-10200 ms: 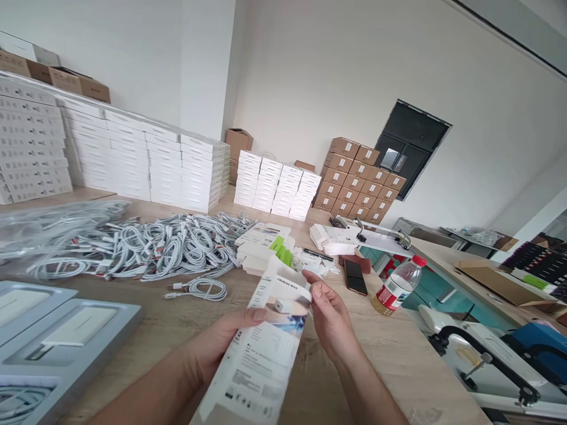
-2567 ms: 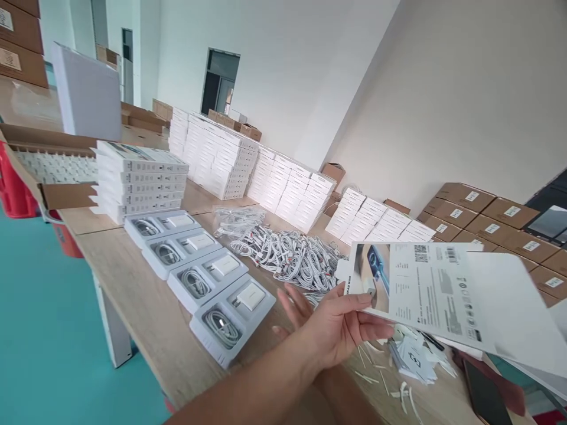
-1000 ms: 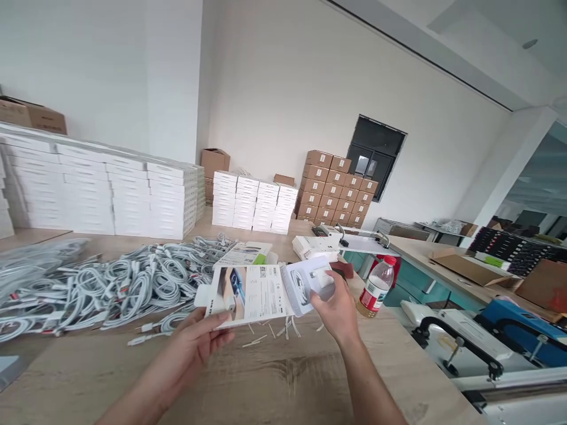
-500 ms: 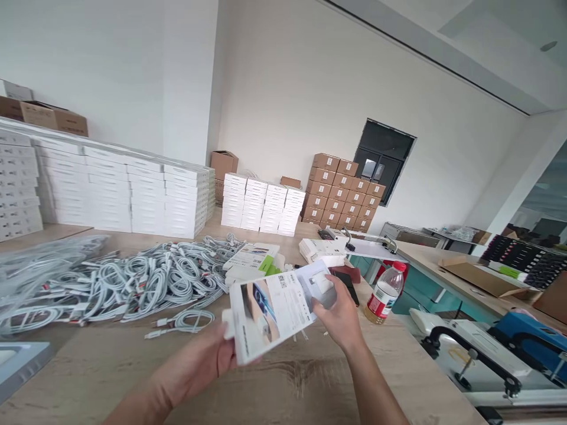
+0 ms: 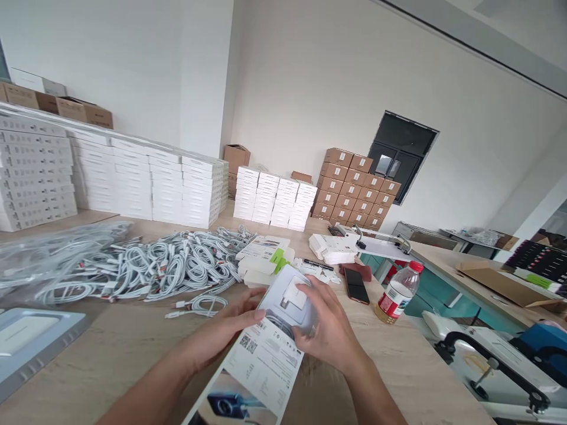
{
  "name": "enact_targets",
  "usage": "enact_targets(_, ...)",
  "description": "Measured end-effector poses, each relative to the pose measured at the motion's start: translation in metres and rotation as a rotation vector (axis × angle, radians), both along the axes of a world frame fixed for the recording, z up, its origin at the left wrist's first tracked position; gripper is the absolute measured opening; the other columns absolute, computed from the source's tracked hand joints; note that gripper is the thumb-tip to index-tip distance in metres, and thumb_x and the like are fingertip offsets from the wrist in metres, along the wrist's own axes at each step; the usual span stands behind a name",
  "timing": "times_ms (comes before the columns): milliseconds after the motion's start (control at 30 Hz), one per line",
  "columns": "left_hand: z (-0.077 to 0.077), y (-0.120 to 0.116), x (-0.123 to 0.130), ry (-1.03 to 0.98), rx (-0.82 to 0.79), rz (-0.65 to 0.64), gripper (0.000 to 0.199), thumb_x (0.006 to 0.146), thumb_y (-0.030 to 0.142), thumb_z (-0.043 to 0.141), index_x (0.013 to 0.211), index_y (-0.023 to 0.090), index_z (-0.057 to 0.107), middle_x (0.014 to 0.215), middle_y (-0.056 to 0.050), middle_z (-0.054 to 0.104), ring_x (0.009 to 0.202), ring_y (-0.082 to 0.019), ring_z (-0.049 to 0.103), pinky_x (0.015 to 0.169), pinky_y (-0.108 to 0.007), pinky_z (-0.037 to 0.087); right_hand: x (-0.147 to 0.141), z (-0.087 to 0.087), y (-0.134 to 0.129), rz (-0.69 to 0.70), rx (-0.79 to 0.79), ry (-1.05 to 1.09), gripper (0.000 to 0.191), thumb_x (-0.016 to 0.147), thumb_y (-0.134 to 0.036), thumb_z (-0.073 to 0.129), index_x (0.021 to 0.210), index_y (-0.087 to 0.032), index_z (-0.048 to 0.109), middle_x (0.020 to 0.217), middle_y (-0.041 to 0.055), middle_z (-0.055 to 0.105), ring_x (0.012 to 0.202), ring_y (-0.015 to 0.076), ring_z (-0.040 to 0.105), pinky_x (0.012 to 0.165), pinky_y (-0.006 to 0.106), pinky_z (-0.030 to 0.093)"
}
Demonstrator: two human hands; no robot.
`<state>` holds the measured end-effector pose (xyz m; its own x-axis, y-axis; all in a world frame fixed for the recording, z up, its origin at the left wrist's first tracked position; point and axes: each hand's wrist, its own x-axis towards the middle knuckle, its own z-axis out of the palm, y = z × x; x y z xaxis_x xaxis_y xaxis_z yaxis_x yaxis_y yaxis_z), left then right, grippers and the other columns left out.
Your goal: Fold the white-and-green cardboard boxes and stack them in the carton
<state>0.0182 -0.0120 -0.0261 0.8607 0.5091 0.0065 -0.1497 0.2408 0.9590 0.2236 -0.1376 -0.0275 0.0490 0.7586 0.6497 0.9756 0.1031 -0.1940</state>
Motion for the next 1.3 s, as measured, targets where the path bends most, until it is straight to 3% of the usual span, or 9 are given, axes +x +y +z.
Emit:
enact_targets(167,0.004,-0.005,0.002,0.126,0.022,0.008,0.041,0.078,0.034,0.074,0.115,0.019,0.067,0.103,-0.007,0.073,0.086,-0.024,0.069,0.07,-0.027,0.049,0.005,0.003,-0.003,-0.089,0.075,-0.008,0.067,0.067,-0.023,0.068,0.131,-0.024,0.05,0.147,0.0135,0.046,0.134,0.0345,0.045,0.109,0.055,0.042)
enact_targets(400,0.002,-0.014,0.008,0.191,0.034,0.04,0.044,0.075,0.031,0.072,0.118,0.019,0.067,0.097,-0.007,0.076,0.092,-0.029,0.07,0.072,-0.031,0.05,0.001,0.0,-0.005,-0.094,0.069,-0.013,0.067,0.066,-0.023,0.069,0.131,-0.026,0.051,0.147,0.0118,0.046,0.134,0.0353,0.046,0.107,0.055,0.044)
enact_targets(533,0.002,-0.016,0.012,0.237,0.136,0.063,0.039,0.07,0.022,0.07,0.109,0.019,0.071,0.086,-0.004,0.076,0.079,-0.027,0.071,0.062,-0.028,0.048,-0.009,0.002,-0.006,-0.105,0.061,-0.061,0.066,0.067,-0.025,0.069,0.13,-0.026,0.052,0.147,0.0126,0.045,0.133,0.0362,0.045,0.107,0.056,0.044)
enact_targets(767,-0.006,-0.017,0.023,0.277,0.14,0.211,0.024,0.062,0.012,0.067,0.085,0.015,0.073,0.06,0.001,0.069,0.051,-0.017,0.061,0.044,-0.022,0.036,-0.015,0.0,-0.007,-0.137,0.064,-0.064,0.068,0.064,-0.022,0.07,0.13,-0.026,0.052,0.148,0.0132,0.043,0.133,0.0372,0.045,0.107,0.058,0.042)
enact_targets(900,-0.004,-0.014,0.016,0.202,-0.03,0.116,0.039,0.069,0.022,0.076,0.107,0.016,0.068,0.084,-0.005,0.077,0.072,-0.023,0.071,0.058,-0.025,0.048,-0.009,0.001,-0.006,-0.137,0.037,-0.005,0.065,0.065,-0.023,0.07,0.129,-0.025,0.054,0.145,0.0144,0.046,0.131,0.0366,0.047,0.106,0.057,0.044)
enact_targets(1000,-0.002,-0.012,0.006,0.078,-0.183,-0.109,0.061,0.07,0.023,0.079,0.127,0.019,0.056,0.104,-0.01,0.075,0.097,-0.028,0.07,0.078,-0.033,0.052,0.003,0.0,-0.006,-0.146,0.036,0.079,0.065,0.066,-0.023,0.07,0.129,-0.024,0.054,0.144,0.014,0.049,0.132,0.0347,0.047,0.108,0.054,0.044)
enact_targets(1067,-0.003,-0.01,0.001,0.048,-0.215,-0.214,0.077,0.065,0.015,0.081,0.135,0.02,0.049,0.104,-0.01,0.075,0.101,-0.029,0.07,0.084,-0.037,0.052,0.012,-0.001,-0.005,-0.138,0.021,0.136,0.066,0.066,-0.022,0.07,0.13,-0.024,0.054,0.143,0.0135,0.05,0.134,0.0337,0.046,0.109,0.053,0.043)
enact_targets(1133,-0.004,-0.007,0.001,0.073,-0.214,-0.204,0.086,0.062,0.012,0.082,0.139,0.021,0.044,0.101,-0.009,0.075,0.099,-0.029,0.07,0.084,-0.037,0.052,0.019,-0.002,-0.005,-0.107,-0.011,0.183,0.067,0.066,-0.022,0.07,0.131,-0.025,0.054,0.142,0.0132,0.051,0.136,0.0333,0.044,0.11,0.054,0.042)
enact_targets(1300,-0.008,0.003,0.004,0.164,-0.16,0.034,0.087,0.062,0.023,0.085,0.138,0.019,0.043,0.099,-0.008,0.074,0.092,-0.028,0.07,0.075,-0.033,0.051,0.025,0.0,-0.007,-0.045,-0.122,0.265,0.07,0.066,-0.022,0.072,0.134,-0.024,0.053,0.146,0.0146,0.048,0.14,0.0356,0.038,0.113,0.058,0.035)
